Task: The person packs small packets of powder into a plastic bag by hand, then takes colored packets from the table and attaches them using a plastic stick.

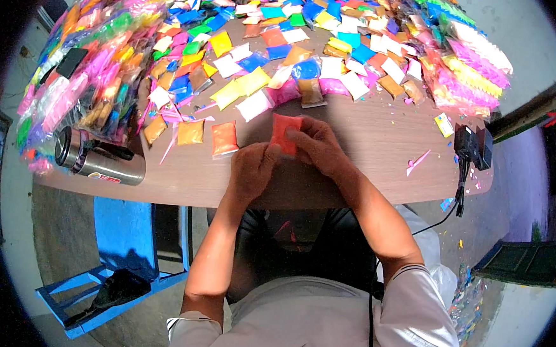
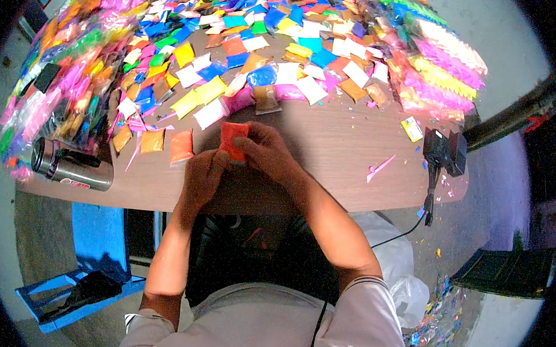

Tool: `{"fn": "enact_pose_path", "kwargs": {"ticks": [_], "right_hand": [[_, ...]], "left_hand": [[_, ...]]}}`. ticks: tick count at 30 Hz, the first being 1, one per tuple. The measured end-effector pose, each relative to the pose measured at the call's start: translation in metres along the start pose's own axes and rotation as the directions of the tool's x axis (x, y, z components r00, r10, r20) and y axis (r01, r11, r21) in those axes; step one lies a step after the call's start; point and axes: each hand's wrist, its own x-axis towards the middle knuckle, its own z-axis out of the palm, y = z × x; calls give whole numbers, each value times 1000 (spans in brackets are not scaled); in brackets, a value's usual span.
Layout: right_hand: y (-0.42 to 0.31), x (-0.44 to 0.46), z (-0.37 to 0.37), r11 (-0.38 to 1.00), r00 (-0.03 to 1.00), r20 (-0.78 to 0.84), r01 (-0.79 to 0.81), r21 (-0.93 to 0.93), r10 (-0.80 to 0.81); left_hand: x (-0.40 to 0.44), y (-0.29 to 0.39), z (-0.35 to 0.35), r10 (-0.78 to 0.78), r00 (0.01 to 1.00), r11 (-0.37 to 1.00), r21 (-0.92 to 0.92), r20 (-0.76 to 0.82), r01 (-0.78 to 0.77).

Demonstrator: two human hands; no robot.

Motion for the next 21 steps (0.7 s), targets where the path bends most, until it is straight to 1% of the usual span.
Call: {"fn": "enact_pose_path", "kwargs": {"ticks": [1, 3, 7, 8, 10, 13, 14, 15, 16, 18, 19, 21], "right_hand": [[-2, 0, 2, 1000, 1000, 1, -1, 1, 1], [-5, -1, 5, 986, 995, 42, 93, -135, -88], [1, 2, 1, 990, 996, 58, 74, -116, -68], [2, 3, 2, 987, 995, 39, 96, -127, -91], [-2, 1, 7, 984, 993, 25, 114, -138, -112], [-7, -3, 11, 987, 993, 21, 120, -110, -118], [-7, -2, 9, 983, 994, 23, 107, -149, -105], [-6, -1, 8, 978, 995, 23, 95, -188, -93], [-5, 0, 8, 977, 995, 26, 96, -189, -93], [-6, 0, 9, 968, 992, 14, 127, -216, -126], [-8, -1, 11, 968, 992, 15, 126, -217, -126], [-14, -5, 16, 994, 993, -53, 104, -39, -106]], "left_hand": [[0, 2, -1, -43, 999, 998, -41, 10, 43], [1, 0, 0, -19, 1000, 999, -30, 3, 19], [0, -3, 2, 32, 999, 999, 16, -2, -32], [0, -2, 1, 32, 999, 999, 16, -3, -32], [-1, -1, 0, -48, 999, 998, -43, 17, 48], [0, -5, 3, -52, 999, 994, -92, 13, 53], [0, -5, 3, -54, 998, 994, -90, 10, 55], [1, -5, 4, -25, 1000, 999, -33, -8, 25], [1, -4, 4, 6, 1000, 1000, 25, -24, -5], [1, -1, 1, -23, 1000, 1000, 17, -12, 23], [1, 1, 0, -51, 999, 999, 9, 3, 51], [1, 3, -2, -74, 997, 997, -2, 22, 74]]}}
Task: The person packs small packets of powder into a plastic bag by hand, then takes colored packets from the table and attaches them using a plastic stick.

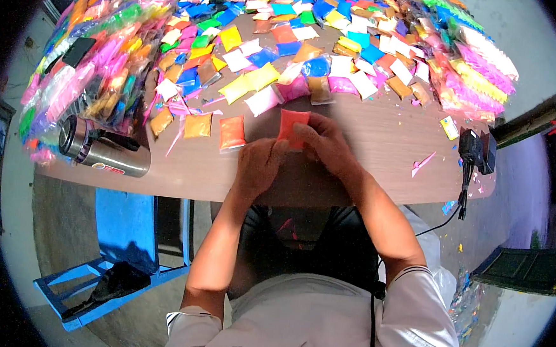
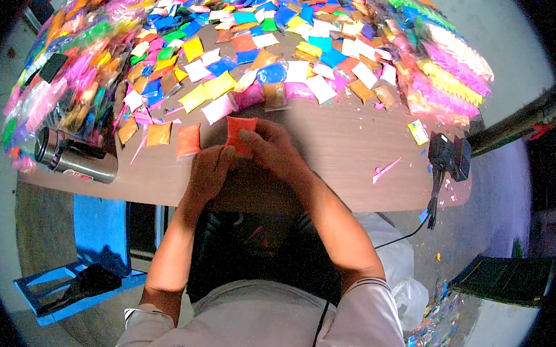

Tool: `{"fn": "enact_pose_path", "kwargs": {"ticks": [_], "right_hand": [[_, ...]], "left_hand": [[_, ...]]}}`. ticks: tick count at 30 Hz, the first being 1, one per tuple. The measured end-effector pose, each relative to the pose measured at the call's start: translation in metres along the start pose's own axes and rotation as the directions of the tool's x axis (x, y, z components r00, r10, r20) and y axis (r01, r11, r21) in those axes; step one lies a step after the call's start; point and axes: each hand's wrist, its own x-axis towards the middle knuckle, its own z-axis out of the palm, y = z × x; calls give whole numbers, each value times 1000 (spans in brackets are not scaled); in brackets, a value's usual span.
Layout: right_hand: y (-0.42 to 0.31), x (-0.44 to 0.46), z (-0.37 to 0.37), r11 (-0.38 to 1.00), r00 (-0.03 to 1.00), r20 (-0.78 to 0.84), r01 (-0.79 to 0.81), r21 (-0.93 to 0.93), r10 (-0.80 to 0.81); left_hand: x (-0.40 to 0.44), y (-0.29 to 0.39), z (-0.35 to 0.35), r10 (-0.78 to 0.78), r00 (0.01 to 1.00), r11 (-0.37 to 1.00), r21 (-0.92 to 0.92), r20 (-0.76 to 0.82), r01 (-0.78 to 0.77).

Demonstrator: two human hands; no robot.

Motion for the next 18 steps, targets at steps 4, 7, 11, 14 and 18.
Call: {"fn": "enact_pose_path", "kwargs": {"ticks": [4, 7, 11, 14, 18], "right_hand": [[8, 3, -6, 1000, 1000, 0, -22, -13, 22], [10, 4, -6, 999, 1000, 1, -8, -33, 8], [11, 4, -6, 998, 1000, -18, 15, -63, -16], [17, 7, -12, 994, 1000, 5, 13, -109, -13], [13, 7, -8, 985, 999, -1, 33, -168, -33]], "left_hand": [[1, -1, 2, 78, 997, 995, 68, -2, -78], [1, 2, 1, 108, 994, 992, 70, -15, -107], [-1, -2, 2, 74, 997, 997, 35, -21, -74], [0, -2, 2, 45, 999, 999, 8, -3, -45], [1, -2, 2, 90, 995, 995, 45, -32, -88]]}}
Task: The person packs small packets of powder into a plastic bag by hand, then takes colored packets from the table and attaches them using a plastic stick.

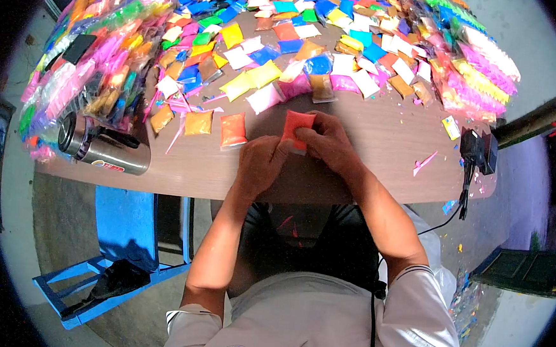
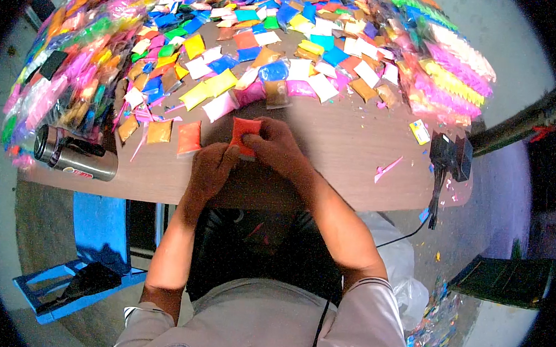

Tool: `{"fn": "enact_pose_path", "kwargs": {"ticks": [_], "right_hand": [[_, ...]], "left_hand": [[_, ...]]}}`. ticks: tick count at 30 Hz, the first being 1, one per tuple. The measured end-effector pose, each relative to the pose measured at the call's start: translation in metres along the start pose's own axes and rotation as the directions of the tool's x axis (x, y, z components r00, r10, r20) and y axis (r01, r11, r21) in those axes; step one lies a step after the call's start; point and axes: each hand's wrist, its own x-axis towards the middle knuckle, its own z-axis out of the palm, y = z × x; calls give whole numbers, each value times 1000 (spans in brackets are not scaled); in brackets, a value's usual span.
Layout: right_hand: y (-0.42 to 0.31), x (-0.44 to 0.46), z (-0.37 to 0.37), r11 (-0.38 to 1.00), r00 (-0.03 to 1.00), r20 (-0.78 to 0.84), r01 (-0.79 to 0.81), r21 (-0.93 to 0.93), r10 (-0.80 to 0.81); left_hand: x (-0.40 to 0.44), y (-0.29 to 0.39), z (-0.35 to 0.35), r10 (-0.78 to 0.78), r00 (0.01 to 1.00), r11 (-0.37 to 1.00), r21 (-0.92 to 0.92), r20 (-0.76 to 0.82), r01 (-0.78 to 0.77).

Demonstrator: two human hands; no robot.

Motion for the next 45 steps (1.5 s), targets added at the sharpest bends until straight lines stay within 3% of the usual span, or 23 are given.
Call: {"fn": "enact_pose_path", "kwargs": {"ticks": [1, 3, 4, 6, 8, 10, 11, 13, 14, 16, 17, 19, 21, 23, 25, 26, 29, 32, 34, 35, 37, 42, 45], "right_hand": [[-5, -1, 3, 1000, 1000, -6, 2, -19, -2], [-15, -3, 12, 959, 963, -248, -35, 280, 107], [-16, 1, 8, 959, 965, -239, -38, 280, 108], [-19, 18, -6, 773, 986, -90, -51, 632, 139], [-15, 31, -3, 765, 990, -108, 2, 644, 89], [-30, 33, 9, 931, 999, -27, -24, 365, 36], [-31, 38, 16, 930, 999, -22, -23, 366, 33], [-34, 55, 31, 995, 997, -31, 63, -74, -65], [-33, 63, 36, 995, 997, -26, 65, -77, -67], [-20, 81, 47, 967, 981, 142, 162, -197, -135], [-7, 89, 55, 997, 979, 197, 61, -37, -53], [2, 92, 72, 994, 980, 175, 102, -31, -95], [6, 95, 79, 990, 979, 151, 141, -28, -135], [4, 98, 78, 894, 980, 180, 155, -421, -85], [-1, 97, 80, 836, 978, 190, 173, -521, -84], [-4, 96, 80, 769, 977, 196, 189, -611, -85], [-6, 93, 81, 695, 963, 190, 270, -666, -192], [1, 94, 80, 717, 946, 193, 324, -617, -261], [-15, 89, 80, 668, 942, 272, 332, -666, -197], [-20, 87, 80, 617, 931, 342, 342, -709, -123], [-17, 89, 80, 594, 922, 364, 367, -716, -131], [-11, 97, 79, 585, 897, 431, 404, -703, -101], [-10, 99, 80, 530, 840, 486, 534, -658, -242]], "left_hand": [[-1, 0, 0, -14, 999, 1000, -27, -29, 13], [0, 3, -1, 11, 1000, 1000, 26, -12, -11], [0, 4, -2, 38, 999, 996, 80, 13, -39], [1, 3, -1, 49, 999, 990, 130, 15, -51], [1, 3, 0, 63, 998, 981, 181, 22, -66], [2, 3, 1, 105, 994, 972, 212, 19, -106], [1, 3, 1, 104, 995, 971, 215, 15, -104], [0, 4, 2, 109, 994, 985, 140, -21, -105], [-1, 3, 3, 108, 994, 985, 140, -27, -103], [-2, -2, 4, 145, 988, 982, 133, -58, -136], [-1, -7, 6, 142, 988, 982, 136, -66, -132], [1, -15, 7, 274, 958, 951, 176, -89, -255], [-1, -16, 9, 210, 975, 968, 157, -77, -196], [0, -15, 6, 150, 987, 981, 133, -61, -141], [1, -10, 2, -47, 991, 993, 117, 124, 32], [1, -9, 2, -46, 992, 993, 115, 122, 32], [0, -9, 4, -34, 995, 991, 129, 91, 22], [-1, -13, 6, 63, 998, 988, 141, 26, -66], [-2, -15, 5, 182, 982, 964, 188, 53, -189], [-2, -16, 7, 183, 982, 963, 189, 51, -190], [-2, -13, 10, 223, 975, 926, 312, -2, -211], [-2, -11, 6, 120, 990, 962, 239, 74, -135], [-3, -8, 4, 73, 991, 974, 208, 109, -94]]}}
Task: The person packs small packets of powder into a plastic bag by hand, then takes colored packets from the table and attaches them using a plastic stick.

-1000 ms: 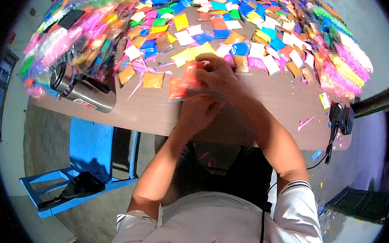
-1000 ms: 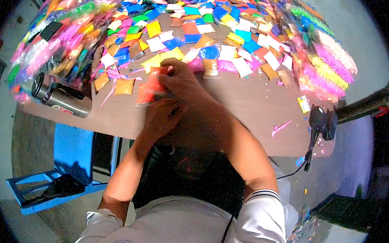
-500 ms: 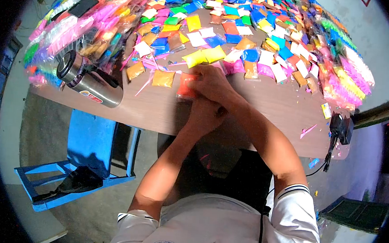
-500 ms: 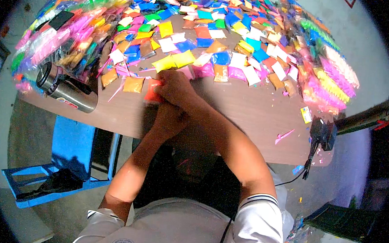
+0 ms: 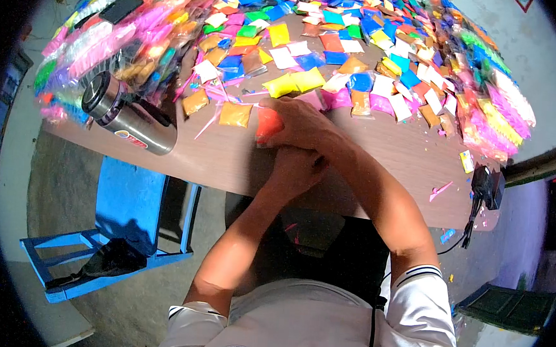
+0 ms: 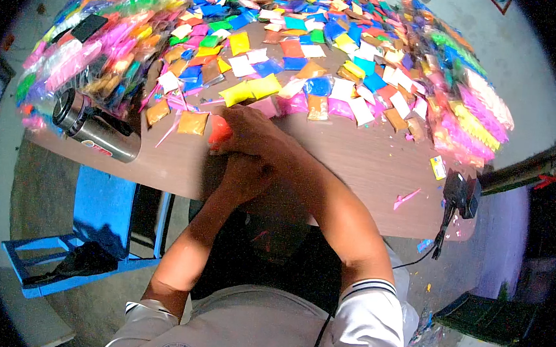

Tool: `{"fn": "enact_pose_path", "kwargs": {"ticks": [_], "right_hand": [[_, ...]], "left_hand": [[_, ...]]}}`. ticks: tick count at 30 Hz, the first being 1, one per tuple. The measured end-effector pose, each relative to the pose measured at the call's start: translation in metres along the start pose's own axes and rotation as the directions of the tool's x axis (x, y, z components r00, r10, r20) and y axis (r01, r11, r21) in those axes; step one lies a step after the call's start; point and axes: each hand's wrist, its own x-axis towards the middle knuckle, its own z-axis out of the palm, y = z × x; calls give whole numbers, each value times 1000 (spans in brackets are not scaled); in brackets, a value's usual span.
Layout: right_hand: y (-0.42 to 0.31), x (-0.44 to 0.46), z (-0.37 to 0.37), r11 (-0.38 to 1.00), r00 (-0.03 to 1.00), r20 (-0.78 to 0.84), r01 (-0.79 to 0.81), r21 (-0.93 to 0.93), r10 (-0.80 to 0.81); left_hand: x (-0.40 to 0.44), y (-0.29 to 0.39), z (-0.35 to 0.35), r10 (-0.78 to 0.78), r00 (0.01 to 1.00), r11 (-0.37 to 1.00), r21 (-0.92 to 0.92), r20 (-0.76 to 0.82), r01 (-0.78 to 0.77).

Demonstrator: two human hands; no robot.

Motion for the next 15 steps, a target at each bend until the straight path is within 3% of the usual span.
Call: {"fn": "enact_pose_path", "kwargs": {"ticks": [2, 4, 8, 9, 10, 11, 12, 13, 15], "right_hand": [[-8, 2, -9, 997, 987, 147, -61, -54, 68], [-7, 3, -7, 995, 984, 161, -69, -66, 78], [-4, 5, -3, 995, 988, 148, -28, -95, 42], [15, 4, 14, 994, 988, 145, -34, -100, 48], [47, 2, 44, 979, 999, 35, 22, 201, -29], [47, 3, 44, 976, 999, 37, 25, 218, -34], [46, 5, 44, 972, 998, 40, 28, 235, -38], [22, 15, 26, 999, 985, 172, -27, -30, 32], [7, 12, 18, 1000, 996, 82, -21, 1, 21]], "left_hand": [[0, 1, 2, -18, 1000, 1000, -23, 12, 18], [1, -3, 8, 62, 991, 998, 40, -122, -58], [3, -2, 5, 102, 981, 994, 50, -164, -95], [4, 8, -6, -23, 1000, 1000, -7, 5, 23], [5, 14, -12, -135, 974, 988, -43, 182, 145], [3, 9, -5, -115, 975, 991, -52, 192, 127], [-1, -3, 9, -112, 980, 986, -105, 165, 131], [-2, -13, 21, -105, 985, 979, -162, 135, 126], [-1, -25, 35, 18, 981, 999, -33, -191, -25]]}}
